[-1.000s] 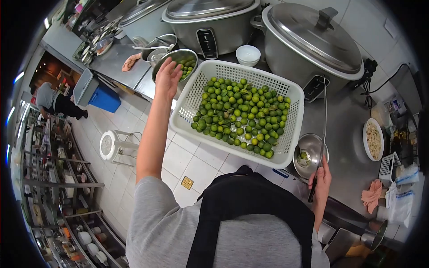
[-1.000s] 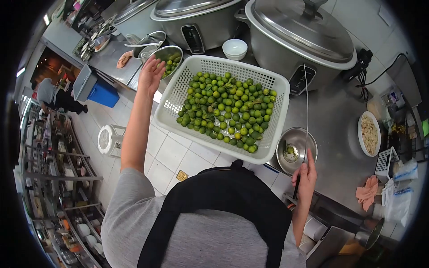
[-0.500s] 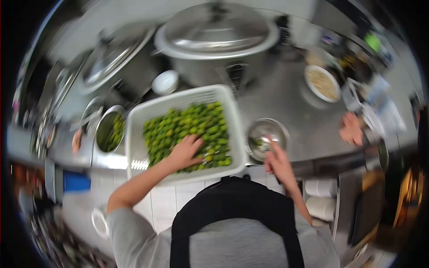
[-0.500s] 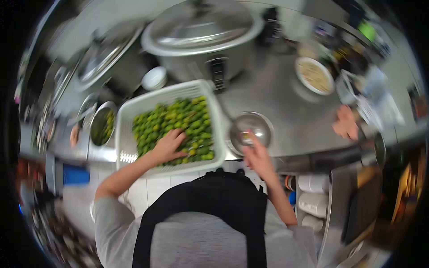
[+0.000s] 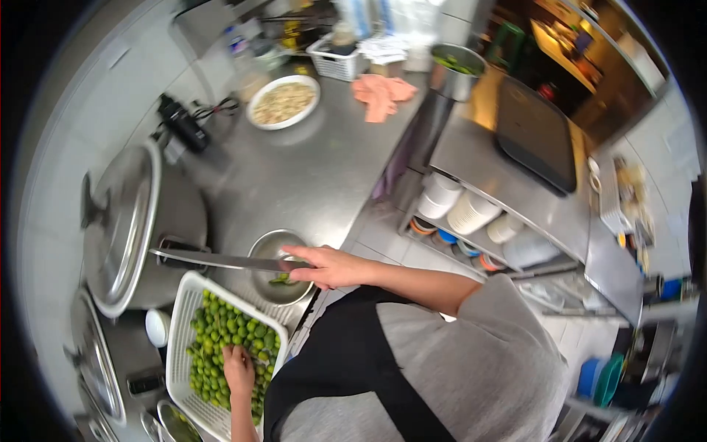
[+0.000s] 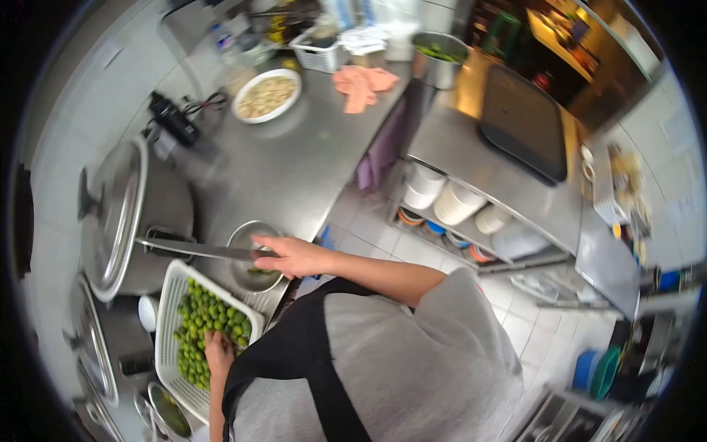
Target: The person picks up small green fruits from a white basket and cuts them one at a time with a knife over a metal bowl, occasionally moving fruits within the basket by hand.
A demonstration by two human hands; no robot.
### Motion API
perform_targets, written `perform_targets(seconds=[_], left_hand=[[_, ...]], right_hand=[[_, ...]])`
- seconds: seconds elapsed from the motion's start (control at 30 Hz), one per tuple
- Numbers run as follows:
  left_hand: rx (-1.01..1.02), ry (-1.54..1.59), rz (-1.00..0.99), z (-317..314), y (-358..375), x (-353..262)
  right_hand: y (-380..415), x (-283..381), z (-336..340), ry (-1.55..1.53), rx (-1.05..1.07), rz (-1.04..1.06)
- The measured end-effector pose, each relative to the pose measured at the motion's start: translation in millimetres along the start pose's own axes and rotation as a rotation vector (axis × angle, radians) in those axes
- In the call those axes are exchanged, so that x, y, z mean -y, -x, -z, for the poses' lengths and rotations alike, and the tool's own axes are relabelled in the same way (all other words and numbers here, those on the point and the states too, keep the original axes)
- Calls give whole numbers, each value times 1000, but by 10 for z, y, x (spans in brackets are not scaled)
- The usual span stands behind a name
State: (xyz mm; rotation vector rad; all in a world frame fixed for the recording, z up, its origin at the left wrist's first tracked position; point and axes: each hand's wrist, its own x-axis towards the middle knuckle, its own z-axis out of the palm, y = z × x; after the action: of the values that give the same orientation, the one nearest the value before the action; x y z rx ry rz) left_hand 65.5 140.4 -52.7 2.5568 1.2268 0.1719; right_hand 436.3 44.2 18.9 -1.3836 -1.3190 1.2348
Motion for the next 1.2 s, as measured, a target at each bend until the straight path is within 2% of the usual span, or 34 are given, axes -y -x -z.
perform_targets(seconds=[0.07,0.13,0.2,0.27,0.3,0.33,0.37,0.4,0.5,0.6,0.73,0.8,0.87,0.93,1.0,1.07,1.13,1.2], left_hand=[[49,69,37,174,-52,-16],[-73,206,37,92,-31,369],[-56,921,582,493,-100,-66],[-176,1478,492,581,-139,110],[-168,1666,461,700,-178,53],[-35,1965,229,654,-233,275],[30,2118,162,592,-324,489],[100,2269,89,615,-421,429],[143,2239,21,729,-587,187],[290,2334,21,737,-708,241],[-53,2046,490,780,-784,-501],[291,2141,191,703,-841,-584],[166,2075,278,568,-875,-683],[97,1980,309,595,-914,-1036],[133,1956,361,726,-923,-1384],[173,1968,357,641,-912,-1409],[169,1945,482,595,-889,-1455],[187,2003,500,495,-858,-1428]], right_hand=[[93,79,113,-50,-8,-58],[172,-9,178,-113,-70,-35],[247,-56,243,-166,-105,-23],[342,-54,293,-200,-158,-64],[391,-66,315,-215,-174,-76],[427,-74,334,-227,-186,-87],[447,-94,338,-224,-194,-89],[465,-120,340,-221,-204,-89],[529,-94,350,-215,-216,-117],[525,-89,320,-210,-207,-123],[453,4,283,-240,-142,-117],[382,11,247,-248,-90,-103],[299,-22,194,-260,-42,-75],[241,50,175,-251,-8,-90],[148,9,143,-317,70,-75],[93,24,97,-333,106,-55],[25,83,64,-306,171,-29],[-21,152,16,-292,225,0]])
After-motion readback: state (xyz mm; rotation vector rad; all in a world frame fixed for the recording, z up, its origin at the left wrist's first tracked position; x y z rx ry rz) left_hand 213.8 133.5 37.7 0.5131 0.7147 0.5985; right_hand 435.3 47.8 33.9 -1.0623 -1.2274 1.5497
